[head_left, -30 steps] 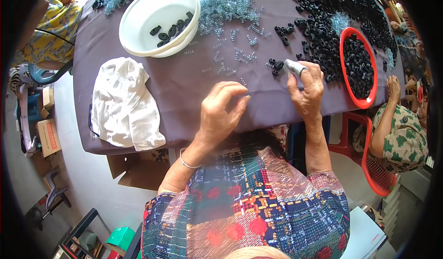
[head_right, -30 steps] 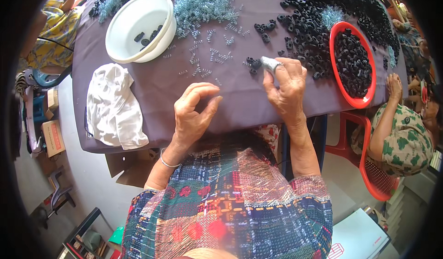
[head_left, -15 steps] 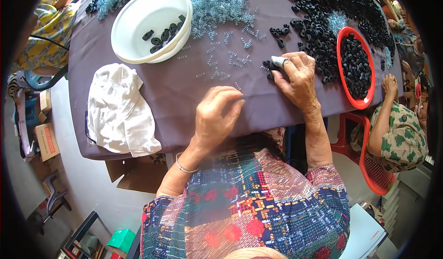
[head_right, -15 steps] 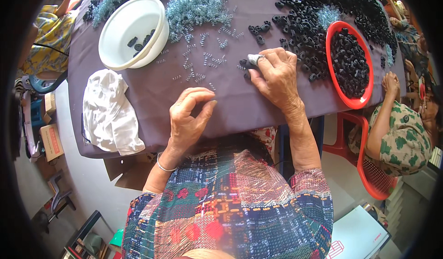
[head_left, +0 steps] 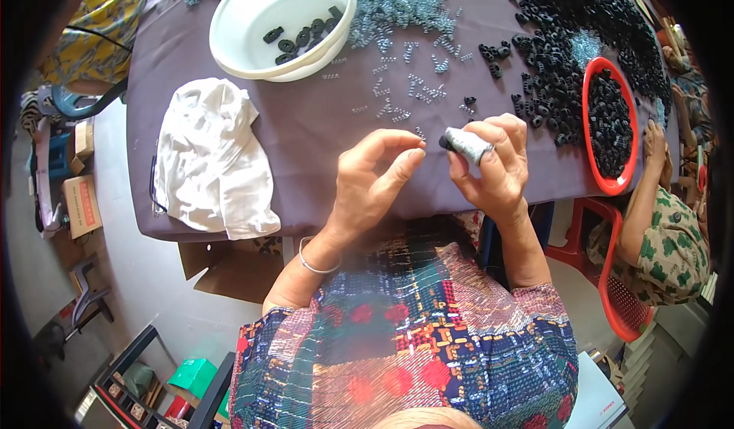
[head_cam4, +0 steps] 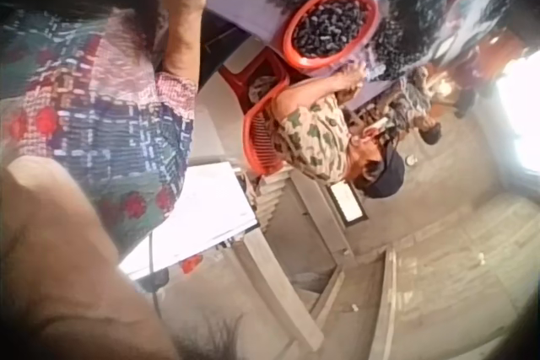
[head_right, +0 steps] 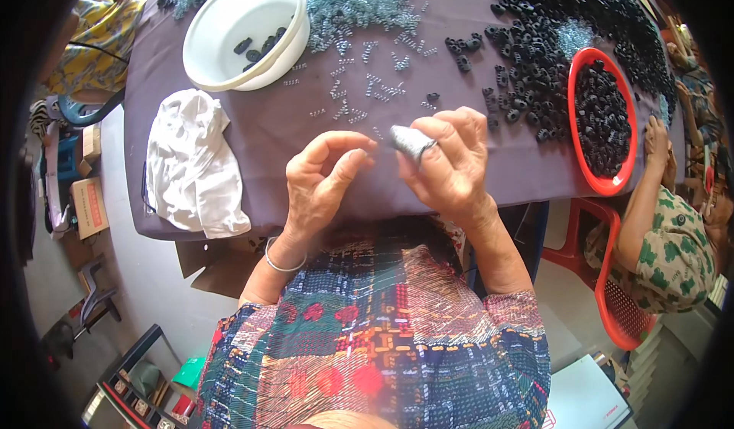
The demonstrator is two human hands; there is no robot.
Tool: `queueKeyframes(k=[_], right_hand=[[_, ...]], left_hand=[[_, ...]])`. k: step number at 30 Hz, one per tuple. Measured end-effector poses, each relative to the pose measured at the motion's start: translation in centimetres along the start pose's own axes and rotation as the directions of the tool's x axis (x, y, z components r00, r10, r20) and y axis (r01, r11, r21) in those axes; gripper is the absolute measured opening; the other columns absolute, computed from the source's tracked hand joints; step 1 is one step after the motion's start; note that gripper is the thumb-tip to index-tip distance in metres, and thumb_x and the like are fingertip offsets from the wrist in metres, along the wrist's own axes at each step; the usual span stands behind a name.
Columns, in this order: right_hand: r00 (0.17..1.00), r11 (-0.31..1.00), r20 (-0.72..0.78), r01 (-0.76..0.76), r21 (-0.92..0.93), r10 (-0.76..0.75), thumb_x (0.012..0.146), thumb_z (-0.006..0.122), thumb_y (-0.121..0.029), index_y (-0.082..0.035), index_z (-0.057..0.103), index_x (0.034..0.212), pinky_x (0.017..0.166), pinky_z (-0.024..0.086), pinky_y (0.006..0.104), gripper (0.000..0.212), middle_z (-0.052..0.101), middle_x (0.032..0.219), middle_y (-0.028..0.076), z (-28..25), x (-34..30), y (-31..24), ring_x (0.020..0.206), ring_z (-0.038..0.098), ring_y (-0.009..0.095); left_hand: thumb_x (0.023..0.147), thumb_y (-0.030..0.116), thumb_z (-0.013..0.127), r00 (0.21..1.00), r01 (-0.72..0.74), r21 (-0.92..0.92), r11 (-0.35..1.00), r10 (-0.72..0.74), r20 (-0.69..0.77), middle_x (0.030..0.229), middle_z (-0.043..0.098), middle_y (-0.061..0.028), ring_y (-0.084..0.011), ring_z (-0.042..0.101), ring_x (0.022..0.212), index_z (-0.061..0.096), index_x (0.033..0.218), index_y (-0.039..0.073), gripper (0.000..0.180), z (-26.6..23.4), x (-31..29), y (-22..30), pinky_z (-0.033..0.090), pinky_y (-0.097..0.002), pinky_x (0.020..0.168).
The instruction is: The person assembles plastic cord locks by hand, picking up small plastic components and springs from the table and fitting them together.
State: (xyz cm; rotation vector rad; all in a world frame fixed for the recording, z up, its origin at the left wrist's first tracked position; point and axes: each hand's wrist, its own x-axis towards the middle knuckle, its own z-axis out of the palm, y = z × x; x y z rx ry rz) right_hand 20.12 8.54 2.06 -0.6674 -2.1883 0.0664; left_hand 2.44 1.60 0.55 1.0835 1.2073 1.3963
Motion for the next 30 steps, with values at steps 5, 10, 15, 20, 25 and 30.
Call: queueKeyframes(k=[5,10,15,20,25,30], right_hand=[[0.996,0.987,-0.022,0.085,0.137,-0.083,0.058,0.073,0.002,-0.003,0.058,0.080,0.072,0.045,0.0397,0.027,0.062,0.091,0.008,1.1,0.3,-1.2,0.079,0.058,0.025],[1.000,0.964,0.007,0.017,0.266,-0.020,0.060,0.074,0.004,-0.002,0.057,0.086,0.072,0.048,0.0399,0.032,0.063,0.094,0.011,1.3,-0.4,-1.8,0.080,0.058,0.028],[0.994,0.922,0.081,-0.101,0.373,0.075,0.064,0.075,0.005,0.000,0.059,0.095,0.073,0.050,0.0394,0.035,0.063,0.100,0.014,0.7,0.0,-2.4,0.084,0.059,0.031],[0.990,0.949,0.046,-0.142,0.280,0.134,0.068,0.072,0.007,0.004,0.059,0.104,0.075,0.049,0.0390,0.038,0.063,0.100,0.016,0.3,-0.5,-2.0,0.088,0.059,0.032],[0.966,0.965,-0.008,-0.257,0.048,0.257,0.064,0.074,0.005,0.002,0.063,0.092,0.073,0.047,0.0381,0.030,0.060,0.095,0.012,0.8,-1.3,-1.4,0.084,0.056,0.029],[0.958,0.960,0.110,-0.253,-0.118,0.266,0.066,0.076,-0.011,-0.004,0.062,0.079,0.074,0.038,0.0384,0.020,0.060,0.090,0.008,1.5,-0.7,-2.0,0.083,0.055,0.024]], left_hand=[[0.090,0.009,0.066,0.959,0.277,-0.274,0.921,-0.249,0.133,0.090,0.068,-0.0084,-0.0123,0.064,0.079,0.062,0.103,-0.004,0.018,-1.0,0.2,1.1,0.052,-0.0232,0.070],[0.089,0.008,0.067,0.926,0.372,-0.371,0.851,-0.313,0.212,0.089,0.068,-0.0087,-0.0129,0.065,0.078,0.063,0.101,-0.003,0.017,-1.8,0.1,0.9,0.052,-0.0229,0.068],[0.087,0.007,0.068,0.933,0.357,-0.385,0.851,-0.308,0.185,0.091,0.068,-0.0082,-0.0137,0.066,0.081,0.063,0.101,-0.002,0.017,-2.1,-0.2,0.5,0.052,-0.0235,0.069],[0.086,0.005,0.069,0.930,0.367,-0.383,0.848,-0.344,0.130,0.092,0.068,-0.0070,-0.0138,0.066,0.082,0.063,0.101,-0.001,0.017,-1.9,-0.6,0.7,0.052,-0.0238,0.070],[0.085,0.004,0.070,0.937,0.347,-0.395,0.850,-0.328,0.117,0.093,0.067,-0.0065,-0.0141,0.066,0.083,0.063,0.104,-0.001,0.020,-2.2,-0.8,0.4,0.052,-0.0242,0.071],[0.085,0.000,0.068,0.952,0.298,-0.335,0.894,-0.304,0.035,0.093,0.068,-0.0086,-0.0150,0.067,0.082,0.063,0.108,-0.003,0.023,-2.7,-0.9,0.7,0.053,-0.0255,0.072]])
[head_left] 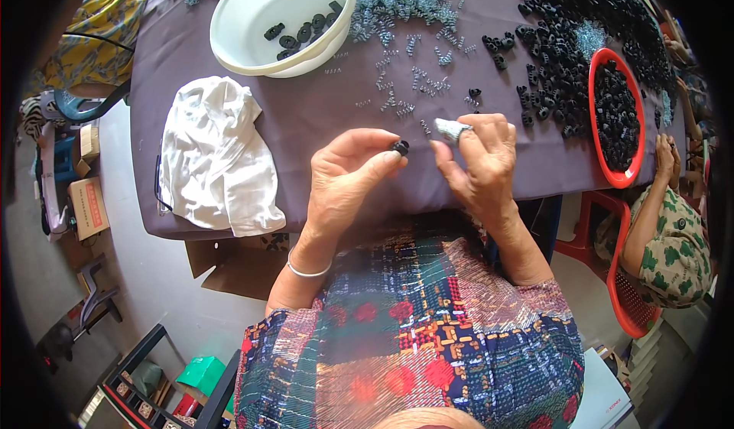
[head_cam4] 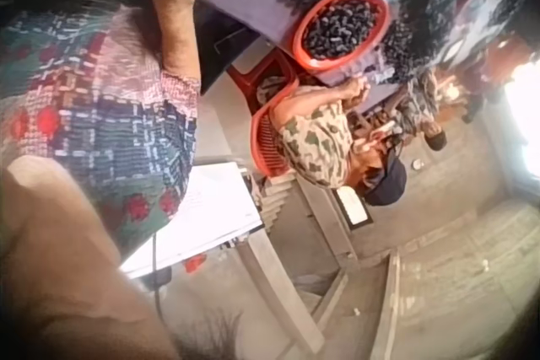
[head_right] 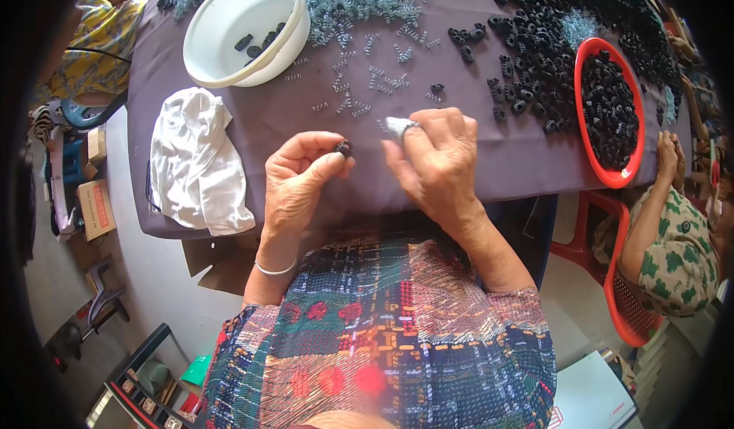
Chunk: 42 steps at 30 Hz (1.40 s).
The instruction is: The person assembles plastic cord locks by hand, picking up small plastic components and springs from the table and fitting them together.
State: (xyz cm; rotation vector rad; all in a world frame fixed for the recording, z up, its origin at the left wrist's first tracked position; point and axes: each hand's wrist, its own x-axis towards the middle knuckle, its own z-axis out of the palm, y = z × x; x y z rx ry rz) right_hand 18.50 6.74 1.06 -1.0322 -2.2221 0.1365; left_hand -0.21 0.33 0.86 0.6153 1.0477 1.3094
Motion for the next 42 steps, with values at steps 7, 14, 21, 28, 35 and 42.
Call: queueKeyframes(k=[7,14,21,28,35,42], right_hand=[[0.999,0.986,0.038,-0.011,-0.169,0.018,0.066,0.075,-0.014,-0.006,0.061,0.079,0.076,0.036,0.0390,0.020,0.060,0.088,0.003,1.8,0.6,-0.6,0.083,0.055,0.020],[0.999,0.993,-0.037,-0.007,0.116,0.011,0.070,0.074,0.001,-0.003,0.064,0.088,0.076,0.046,0.0358,0.021,0.065,0.088,0.008,0.4,0.4,-0.4,0.080,0.063,0.024],[0.968,0.879,0.241,-0.179,0.442,0.076,0.074,0.069,0.008,0.003,0.063,0.092,0.069,0.052,0.0313,0.020,0.066,0.088,0.014,-1.6,1.5,-0.9,0.076,0.066,0.026],[0.964,0.950,0.244,0.026,0.310,-0.106,0.076,0.066,0.009,0.004,0.057,0.086,0.068,0.053,0.0356,0.014,0.063,0.085,0.016,-1.8,1.7,-0.9,0.076,0.064,0.031],[0.967,0.924,0.227,0.018,0.382,-0.113,0.070,0.061,0.006,0.001,0.053,0.083,0.068,0.052,0.0394,0.016,0.060,0.082,0.016,-1.2,1.8,-1.2,0.077,0.062,0.033],[0.998,0.948,0.030,0.049,0.314,-0.062,0.074,0.065,0.010,0.008,0.059,0.105,0.072,0.054,0.0377,0.031,0.065,0.095,0.018,0.2,-0.2,-2.6,0.083,0.066,0.033]], left_hand=[[0.086,-0.001,0.067,0.991,-0.111,0.072,0.991,0.116,-0.068,0.093,0.068,-0.0097,-0.0154,0.067,0.084,0.061,0.106,-0.005,0.021,0.9,0.3,-0.7,0.056,-0.0254,0.076],[0.088,-0.002,0.065,0.988,-0.141,0.121,0.983,0.148,-0.049,0.096,0.067,-0.0089,-0.0145,0.066,0.087,0.060,0.106,-0.005,0.019,0.9,0.1,-1.0,0.055,-0.0254,0.080],[0.088,-0.003,0.064,0.983,-0.180,0.214,0.960,0.182,0.008,0.094,0.067,-0.0061,-0.0117,0.065,0.086,0.062,0.104,-0.004,0.017,0.9,0.2,-1.2,0.053,-0.0238,0.078],[0.083,-0.005,0.066,0.952,-0.297,0.403,0.866,0.299,0.059,0.092,0.067,-0.0077,-0.0134,0.066,0.083,0.065,0.098,-0.002,0.016,0.9,0.2,-2.0,0.053,-0.0247,0.075],[0.083,-0.003,0.067,0.952,-0.285,0.450,0.846,0.304,0.032,0.089,0.068,-0.0076,-0.0129,0.066,0.081,0.065,0.097,-0.002,0.015,0.8,0.2,-1.7,0.053,-0.0249,0.073],[0.087,-0.001,0.065,0.977,-0.207,0.241,0.948,0.215,-0.007,0.093,0.068,-0.0073,-0.0126,0.066,0.085,0.062,0.103,-0.004,0.016,0.7,0.0,-1.4,0.053,-0.0241,0.076]])
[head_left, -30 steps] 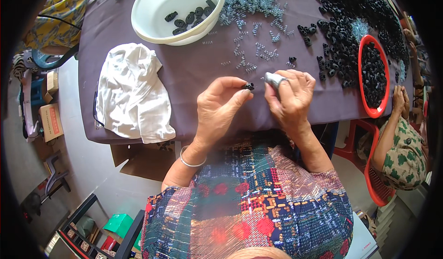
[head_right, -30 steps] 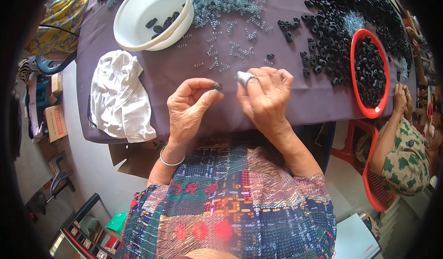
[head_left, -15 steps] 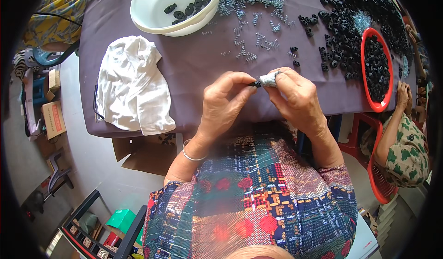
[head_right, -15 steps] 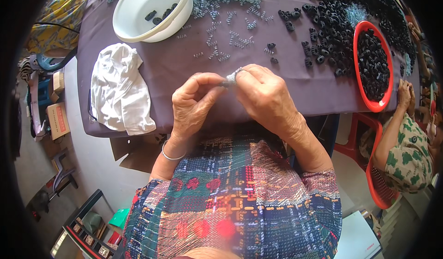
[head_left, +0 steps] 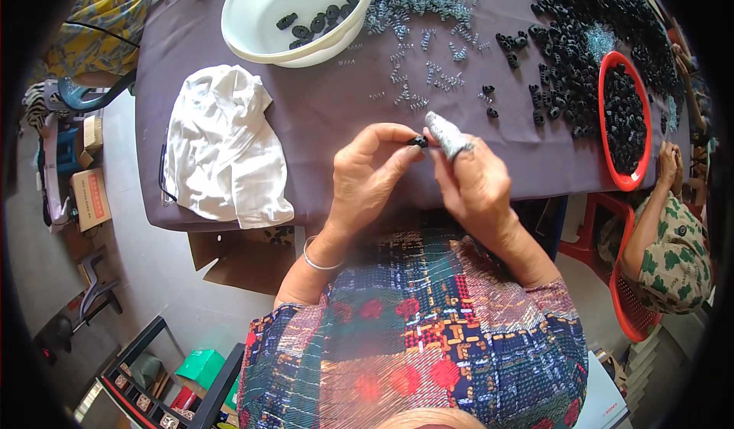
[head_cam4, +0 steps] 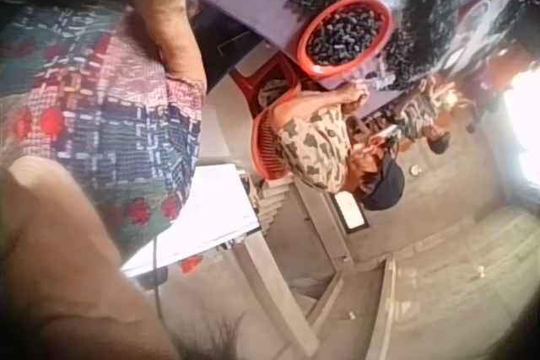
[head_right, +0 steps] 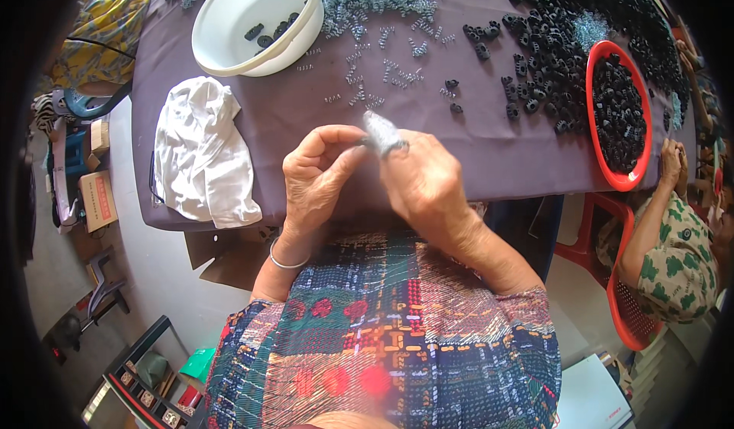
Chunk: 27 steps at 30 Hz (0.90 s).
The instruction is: The person assembles plastic cord locks by hand, picking up small plastic components and springs from the table and fitting them together.
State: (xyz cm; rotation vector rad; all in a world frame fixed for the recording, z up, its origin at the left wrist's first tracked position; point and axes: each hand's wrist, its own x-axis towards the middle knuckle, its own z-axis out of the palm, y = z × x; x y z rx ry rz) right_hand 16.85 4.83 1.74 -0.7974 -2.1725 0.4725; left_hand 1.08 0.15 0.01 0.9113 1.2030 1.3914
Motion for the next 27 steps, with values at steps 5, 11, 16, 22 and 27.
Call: queueKeyframes(k=[5,11,16,22,27], right_hand=[[0.999,0.999,-0.021,0.033,0.026,-0.032,0.070,0.065,0.007,0.010,0.058,0.109,0.089,0.049,0.0443,0.040,0.061,0.113,0.024,1.1,-0.2,-1.4,0.101,0.062,0.038],[0.991,0.994,-0.133,-0.023,-0.109,0.008,0.067,0.068,0.007,0.005,0.064,0.102,0.076,0.051,0.0403,0.034,0.062,0.101,0.016,-1.1,-0.9,1.9,0.088,0.060,0.031],[0.947,0.931,-0.248,-0.265,-0.251,0.203,0.072,0.068,0.007,0.003,0.064,0.099,0.075,0.049,0.0375,0.027,0.062,0.092,0.016,-4.2,-1.1,5.2,0.084,0.059,0.031],[0.973,0.931,-0.176,-0.196,-0.308,0.147,0.071,0.068,0.005,0.002,0.064,0.099,0.075,0.048,0.0396,0.029,0.061,0.091,0.014,-4.4,-0.5,6.1,0.085,0.058,0.031],[0.979,0.901,-0.112,-0.203,-0.384,0.173,0.070,0.072,-0.002,0.000,0.063,0.095,0.076,0.046,0.0384,0.027,0.061,0.093,0.013,-3.5,-0.7,6.1,0.086,0.058,0.030]], left_hand=[[0.088,-0.003,0.063,0.997,-0.038,-0.153,0.987,0.026,-0.077,0.097,0.067,-0.0080,-0.0135,0.065,0.086,0.061,0.104,-0.005,0.016,0.0,0.2,0.2,0.054,-0.0256,0.079],[0.088,-0.003,0.062,0.998,0.026,-0.159,0.987,-0.033,-0.043,0.097,0.066,-0.0077,-0.0145,0.065,0.085,0.061,0.102,-0.004,0.014,-0.7,0.0,0.2,0.054,-0.0265,0.078],[0.088,-0.003,0.063,1.000,0.021,-0.147,0.989,-0.024,-0.019,0.101,0.064,-0.0077,-0.0146,0.065,0.085,0.061,0.103,-0.003,0.015,-0.5,0.1,0.4,0.053,-0.0268,0.079],[0.088,-0.003,0.063,0.999,0.031,-0.097,0.995,-0.033,-0.016,0.101,0.064,-0.0073,-0.0143,0.065,0.086,0.060,0.103,-0.003,0.015,-0.4,0.0,0.4,0.053,-0.0263,0.079],[0.088,-0.003,0.063,0.999,0.030,-0.100,0.995,-0.032,-0.013,0.101,0.064,-0.0072,-0.0140,0.064,0.086,0.060,0.103,-0.003,0.015,-0.4,0.0,0.3,0.053,-0.0261,0.079]])
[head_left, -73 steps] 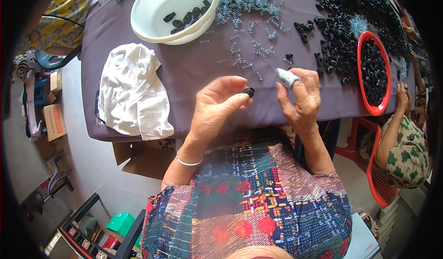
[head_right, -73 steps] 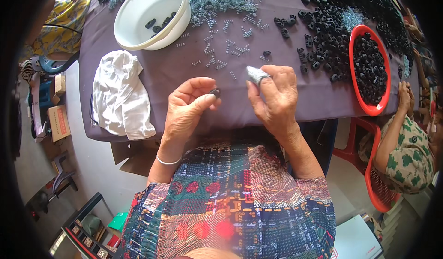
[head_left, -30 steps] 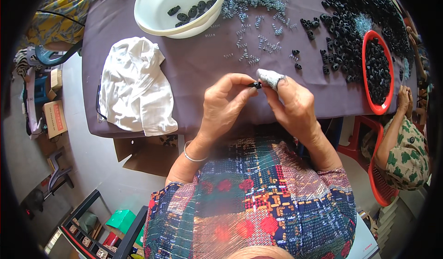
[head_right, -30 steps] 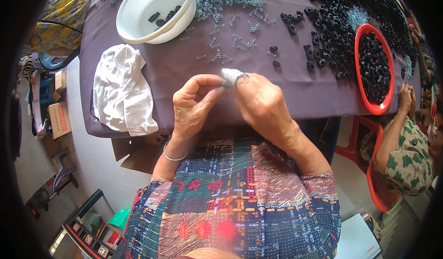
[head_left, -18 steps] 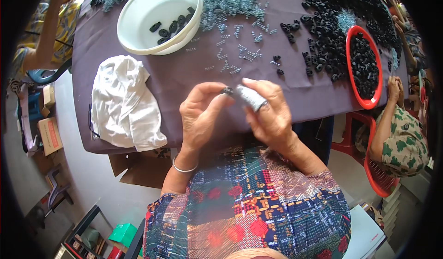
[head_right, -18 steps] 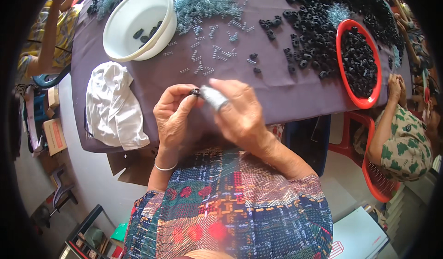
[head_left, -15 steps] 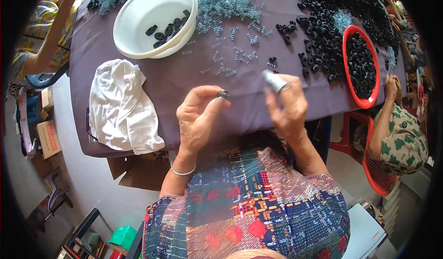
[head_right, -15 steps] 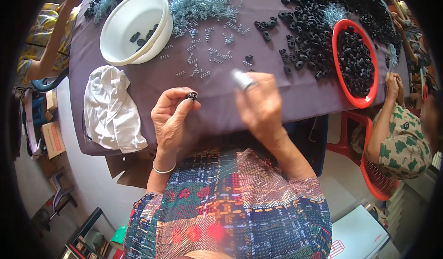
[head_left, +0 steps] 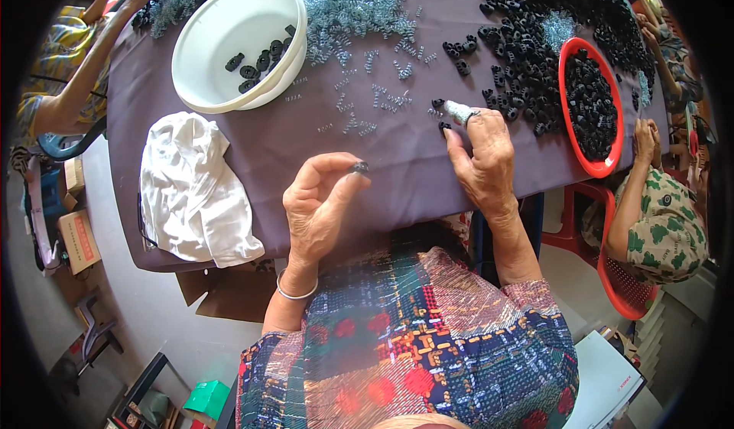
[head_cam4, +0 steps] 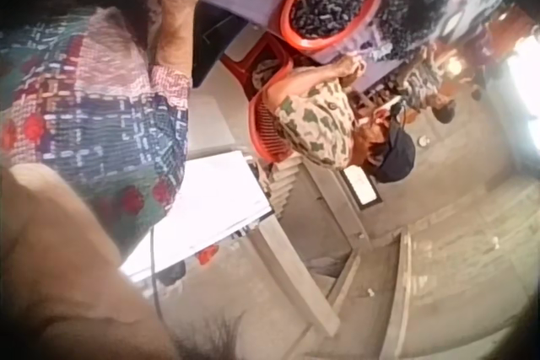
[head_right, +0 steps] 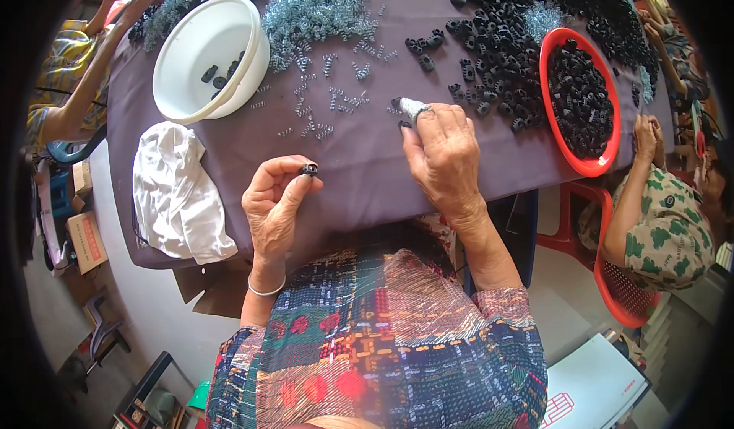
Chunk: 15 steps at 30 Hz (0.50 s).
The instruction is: The person assembles plastic cord locks by hand, picking up small plastic components and springs from the table and fitting them together.
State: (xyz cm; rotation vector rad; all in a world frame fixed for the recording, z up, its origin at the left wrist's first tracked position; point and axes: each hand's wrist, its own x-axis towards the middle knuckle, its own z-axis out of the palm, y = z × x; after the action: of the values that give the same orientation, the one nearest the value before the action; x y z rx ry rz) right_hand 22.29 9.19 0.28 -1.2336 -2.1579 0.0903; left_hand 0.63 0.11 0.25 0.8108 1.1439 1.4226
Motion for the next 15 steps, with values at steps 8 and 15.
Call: queueKeyframes(k=[8,15], right_hand=[[1.000,0.999,0.018,0.026,-0.039,-0.026,0.069,0.072,-0.004,0.000,0.061,0.098,0.074,0.046,0.0383,0.031,0.061,0.094,0.013,0.0,0.5,-0.2,0.086,0.058,0.029],[0.997,0.998,0.040,-0.067,0.001,0.067,0.068,0.070,0.001,0.001,0.056,0.092,0.070,0.048,0.0387,0.028,0.057,0.089,0.014,1.1,-0.2,-0.7,0.079,0.058,0.030]], left_hand=[[0.088,-0.005,0.063,1.000,0.009,-0.023,1.000,-0.008,0.022,0.102,0.063,-0.0079,-0.0140,0.064,0.087,0.061,0.103,-0.003,0.015,0.0,0.0,0.1,0.053,-0.0263,0.080],[0.087,-0.006,0.062,0.999,0.005,-0.013,1.000,-0.004,0.040,0.101,0.063,-0.0075,-0.0135,0.063,0.087,0.060,0.103,-0.003,0.016,0.1,0.0,0.1,0.052,-0.0259,0.080]])
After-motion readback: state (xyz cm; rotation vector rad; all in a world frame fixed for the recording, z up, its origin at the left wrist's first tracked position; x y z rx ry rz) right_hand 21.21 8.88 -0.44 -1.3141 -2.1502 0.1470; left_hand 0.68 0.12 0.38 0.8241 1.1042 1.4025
